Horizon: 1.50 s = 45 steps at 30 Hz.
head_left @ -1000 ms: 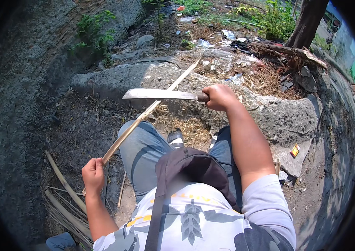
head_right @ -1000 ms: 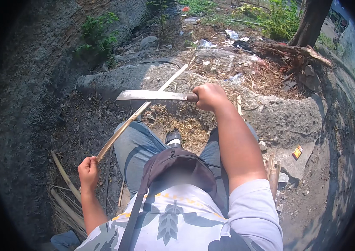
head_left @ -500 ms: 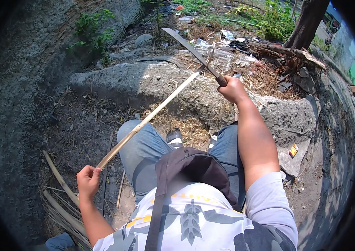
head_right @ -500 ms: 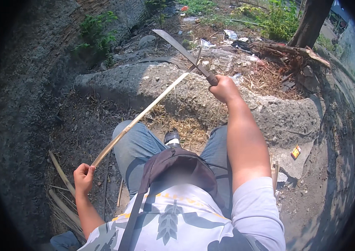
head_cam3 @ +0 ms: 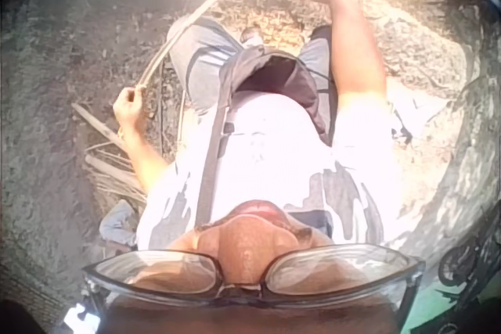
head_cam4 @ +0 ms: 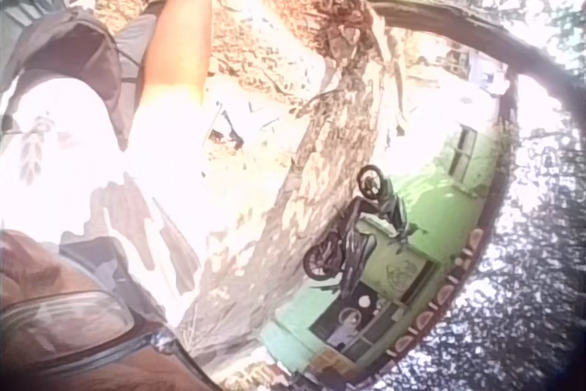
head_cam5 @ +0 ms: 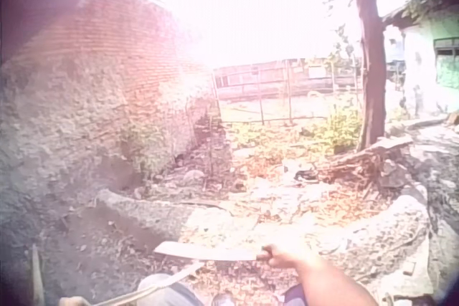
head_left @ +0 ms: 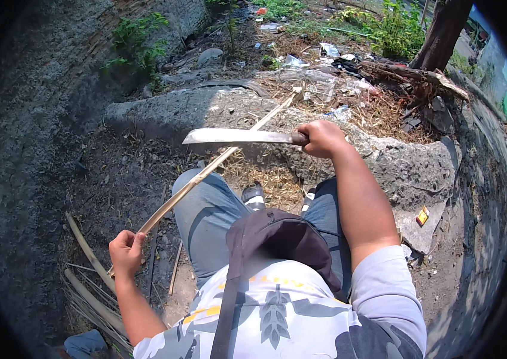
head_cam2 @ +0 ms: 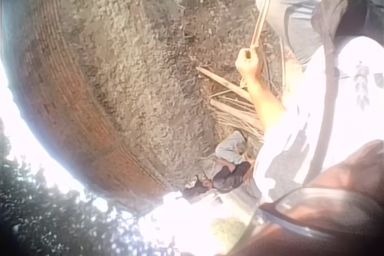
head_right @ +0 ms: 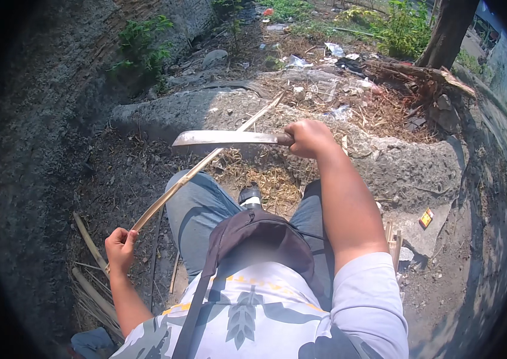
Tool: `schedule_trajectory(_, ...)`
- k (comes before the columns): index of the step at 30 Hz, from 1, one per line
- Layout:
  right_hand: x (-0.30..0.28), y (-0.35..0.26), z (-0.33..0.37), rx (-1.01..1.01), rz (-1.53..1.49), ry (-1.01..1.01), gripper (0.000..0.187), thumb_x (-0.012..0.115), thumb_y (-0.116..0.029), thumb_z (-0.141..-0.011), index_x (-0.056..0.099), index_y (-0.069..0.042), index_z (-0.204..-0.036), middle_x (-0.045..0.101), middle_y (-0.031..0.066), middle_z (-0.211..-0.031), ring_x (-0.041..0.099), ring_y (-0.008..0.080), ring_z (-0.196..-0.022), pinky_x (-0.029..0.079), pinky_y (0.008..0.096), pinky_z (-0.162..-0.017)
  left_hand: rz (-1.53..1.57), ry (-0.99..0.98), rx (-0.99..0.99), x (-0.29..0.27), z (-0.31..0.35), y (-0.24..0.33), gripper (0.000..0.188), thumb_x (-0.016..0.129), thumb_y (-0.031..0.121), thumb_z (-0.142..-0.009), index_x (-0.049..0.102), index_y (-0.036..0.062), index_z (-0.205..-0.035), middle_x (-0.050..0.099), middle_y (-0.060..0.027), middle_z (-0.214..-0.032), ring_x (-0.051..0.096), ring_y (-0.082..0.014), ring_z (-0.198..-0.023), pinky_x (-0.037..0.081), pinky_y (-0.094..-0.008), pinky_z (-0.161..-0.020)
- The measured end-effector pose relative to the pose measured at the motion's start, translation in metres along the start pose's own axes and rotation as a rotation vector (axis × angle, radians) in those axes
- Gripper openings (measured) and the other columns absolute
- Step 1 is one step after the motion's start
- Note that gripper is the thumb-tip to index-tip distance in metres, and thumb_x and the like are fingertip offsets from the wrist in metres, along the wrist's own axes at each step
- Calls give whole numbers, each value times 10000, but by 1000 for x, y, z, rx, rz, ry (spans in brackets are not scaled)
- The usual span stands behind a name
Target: The person is shaving a thin strip of wood using a large knife. They hold the wood with one hand and repeatedly pull the blade along its surface to thin the material.
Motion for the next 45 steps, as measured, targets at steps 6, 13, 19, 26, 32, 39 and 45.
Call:
schedule_trajectory(6,-9,79,-4,428,-186,299,277,650,-236,-851,750,-202,-1107,758,156,-1028,715,372,-988,559,491,-868,139,-74,29,-8,-1,23,353,773,234,-952,610,3,-741,554,20,-594,448,-47,-558,360,-263,-502)
schedule_trajectory(13,-32,51,1,312,-26,454,160,651,-195,-840,718,-181,-985,762,138,-972,730,372,-925,568,494,-839,122,-177,-77,7,6,-18,365,751,266,-971,588,27,-748,549,21,-599,458,-48,-564,358,-264,-501)
schedule_trajectory(19,-40,49,2,290,33,623,80,654,-180,-852,694,-167,-920,760,128,-890,730,386,-839,549,496,-788,169,-368,-130,41,13,-39,432,693,393,-1018,574,66,-762,497,77,-639,416,-26,-585,315,-248,-508)
schedule_trajectory(26,-35,46,3,266,-121,527,182,648,-186,-839,723,-183,-1004,760,142,-934,724,376,-884,559,485,-803,250,-378,-156,48,19,-44,439,666,354,-1038,601,36,-743,509,56,-636,413,-55,-609,344,-280,-534)
schedule_trajectory(32,-18,-2,-2,8,-105,302,153,681,-232,-807,693,-168,-947,737,123,-929,710,365,-919,559,487,-819,282,-332,-102,59,11,-14,483,648,374,-1045,565,34,-712,499,42,-623,403,-67,-601,341,-297,-527)
schedule_trajectory(39,-42,-1,2,-129,48,506,92,703,-205,-806,672,-146,-869,727,118,-819,701,372,-804,543,491,-746,-11,-137,-16,-13,2,-19,575,637,408,-1042,471,1,-671,395,-37,-547,354,-116,-554,312,-354,-496)
schedule_trajectory(45,-19,71,-2,421,-180,383,277,676,-230,-827,735,-146,-1084,757,161,-976,725,358,-939,562,488,-849,-59,-154,53,-12,1,40,546,656,367,-1027,473,5,-662,393,-101,-544,338,-141,-529,323,-375,-485)
Point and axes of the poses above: each hand's wrist, its own z-axis away from the middle knuckle, its own x-axis out of the palm, y = z × x, the point moved 10 cm from there along -z, towards the middle knuckle
